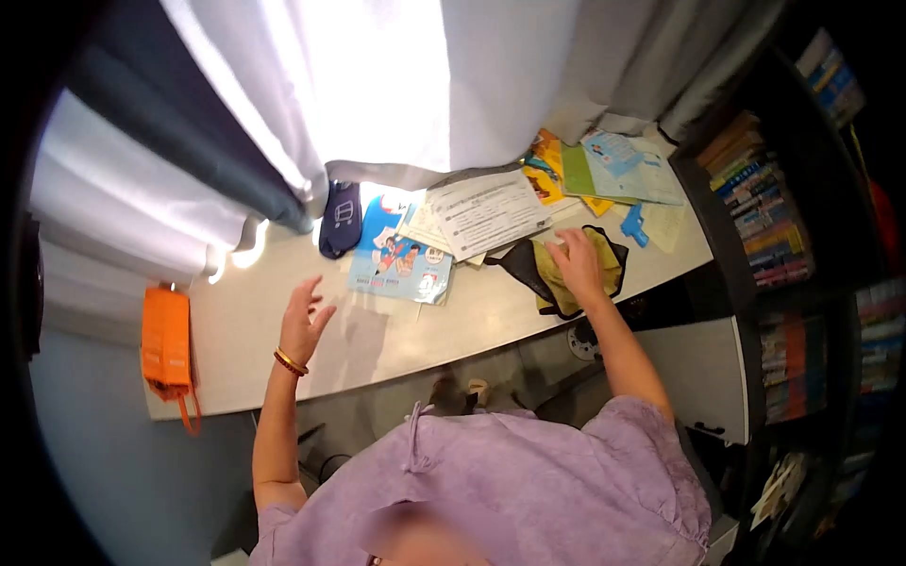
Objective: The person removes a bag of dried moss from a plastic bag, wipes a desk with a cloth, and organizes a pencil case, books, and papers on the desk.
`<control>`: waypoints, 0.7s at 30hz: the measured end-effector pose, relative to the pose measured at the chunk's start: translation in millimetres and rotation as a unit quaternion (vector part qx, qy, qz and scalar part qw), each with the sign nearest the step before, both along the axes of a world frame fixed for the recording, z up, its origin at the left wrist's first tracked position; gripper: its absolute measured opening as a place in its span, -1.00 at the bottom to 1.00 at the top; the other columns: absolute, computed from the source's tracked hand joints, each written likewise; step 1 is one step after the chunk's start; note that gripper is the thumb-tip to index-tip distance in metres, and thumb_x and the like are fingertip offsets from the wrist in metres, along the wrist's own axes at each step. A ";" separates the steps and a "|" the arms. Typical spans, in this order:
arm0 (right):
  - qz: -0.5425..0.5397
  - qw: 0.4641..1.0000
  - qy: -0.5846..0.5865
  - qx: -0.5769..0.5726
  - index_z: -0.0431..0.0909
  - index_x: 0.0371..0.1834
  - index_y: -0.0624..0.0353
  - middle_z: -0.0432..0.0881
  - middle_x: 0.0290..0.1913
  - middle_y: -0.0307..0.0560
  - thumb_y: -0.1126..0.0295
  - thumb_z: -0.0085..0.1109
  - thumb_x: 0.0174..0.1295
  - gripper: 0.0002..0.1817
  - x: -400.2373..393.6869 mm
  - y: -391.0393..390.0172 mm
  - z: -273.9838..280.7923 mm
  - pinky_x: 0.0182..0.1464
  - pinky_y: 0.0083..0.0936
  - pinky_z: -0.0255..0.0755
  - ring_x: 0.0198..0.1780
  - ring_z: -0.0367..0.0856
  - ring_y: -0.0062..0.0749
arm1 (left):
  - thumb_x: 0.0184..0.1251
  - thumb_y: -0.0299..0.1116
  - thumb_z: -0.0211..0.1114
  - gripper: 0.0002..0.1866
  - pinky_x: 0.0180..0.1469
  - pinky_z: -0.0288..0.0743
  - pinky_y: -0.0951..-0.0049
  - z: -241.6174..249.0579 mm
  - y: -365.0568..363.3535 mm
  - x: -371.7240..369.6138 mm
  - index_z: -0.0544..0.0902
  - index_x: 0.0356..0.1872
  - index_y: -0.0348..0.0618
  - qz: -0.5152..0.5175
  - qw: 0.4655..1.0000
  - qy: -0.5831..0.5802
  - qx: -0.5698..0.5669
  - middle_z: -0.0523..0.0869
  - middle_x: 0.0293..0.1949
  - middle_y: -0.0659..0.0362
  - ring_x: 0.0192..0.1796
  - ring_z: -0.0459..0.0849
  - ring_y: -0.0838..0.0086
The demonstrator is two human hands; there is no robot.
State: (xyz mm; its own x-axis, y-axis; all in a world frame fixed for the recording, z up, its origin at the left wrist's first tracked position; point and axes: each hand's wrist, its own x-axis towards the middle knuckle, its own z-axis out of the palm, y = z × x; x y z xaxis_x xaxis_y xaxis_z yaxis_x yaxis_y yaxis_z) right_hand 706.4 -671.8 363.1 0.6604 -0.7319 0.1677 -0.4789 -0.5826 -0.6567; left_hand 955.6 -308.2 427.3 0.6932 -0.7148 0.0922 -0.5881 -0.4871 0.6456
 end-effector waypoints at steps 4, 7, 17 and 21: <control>-0.090 0.989 -0.105 0.055 0.40 0.02 0.26 0.44 -0.07 0.01 0.17 0.14 0.09 -0.51 4.4 -43.2 10.8 -0.10 -0.40 0.34 -0.11 0.46 -0.29 | -0.07 -0.43 0.35 -0.32 0.01 0.39 0.32 41.0 -58.1 23.4 0.30 0.17 -0.06 -0.125 0.972 -0.199 -0.009 0.26 0.21 0.01 0.09 0.42 0.17; -0.159 0.978 -0.124 0.044 0.30 0.15 0.23 0.39 0.01 0.05 0.13 0.17 0.06 -0.38 8.6 -87.1 15.3 -0.04 -0.41 0.33 -0.06 0.42 -0.26 | -0.25 -0.45 0.42 -0.20 0.13 0.30 0.34 49.1 -99.4 35.5 0.31 0.19 0.04 -0.235 0.928 -0.286 0.044 0.19 0.26 0.05 0.20 0.31 0.19; -0.223 0.915 -0.230 0.243 -0.33 0.37 0.13 0.32 0.09 0.10 0.13 0.31 -0.08 0.09 72.0 -231.2 56.4 -0.35 -0.55 0.43 -0.26 0.48 -0.40 | -0.11 -0.43 0.30 -0.28 0.19 0.22 0.29 53.4 -232.6 19.8 0.27 0.21 0.07 -0.368 0.839 -0.393 0.075 0.14 0.30 0.10 0.26 0.22 0.22; -0.219 0.924 -0.249 0.189 -0.36 0.35 0.13 0.34 0.04 0.11 0.20 0.33 -0.10 0.10 103.6 -302.8 62.0 -0.36 -0.54 0.44 -0.33 0.50 -0.37 | 0.10 -0.42 0.07 -0.44 0.17 0.23 0.31 48.0 -293.3 4.8 0.26 0.21 0.11 -0.420 0.779 -0.450 0.116 0.13 0.32 0.17 0.20 0.30 0.25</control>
State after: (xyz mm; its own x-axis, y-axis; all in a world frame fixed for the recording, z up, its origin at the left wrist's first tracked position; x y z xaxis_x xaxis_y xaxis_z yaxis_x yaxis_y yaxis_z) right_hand 810.0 -974.6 425.1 0.1971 -0.9792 0.0482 -0.1981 -0.0879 -0.9762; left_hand 960.4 -601.6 475.3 -0.3001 -0.9512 0.0719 -0.9260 0.2724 -0.2612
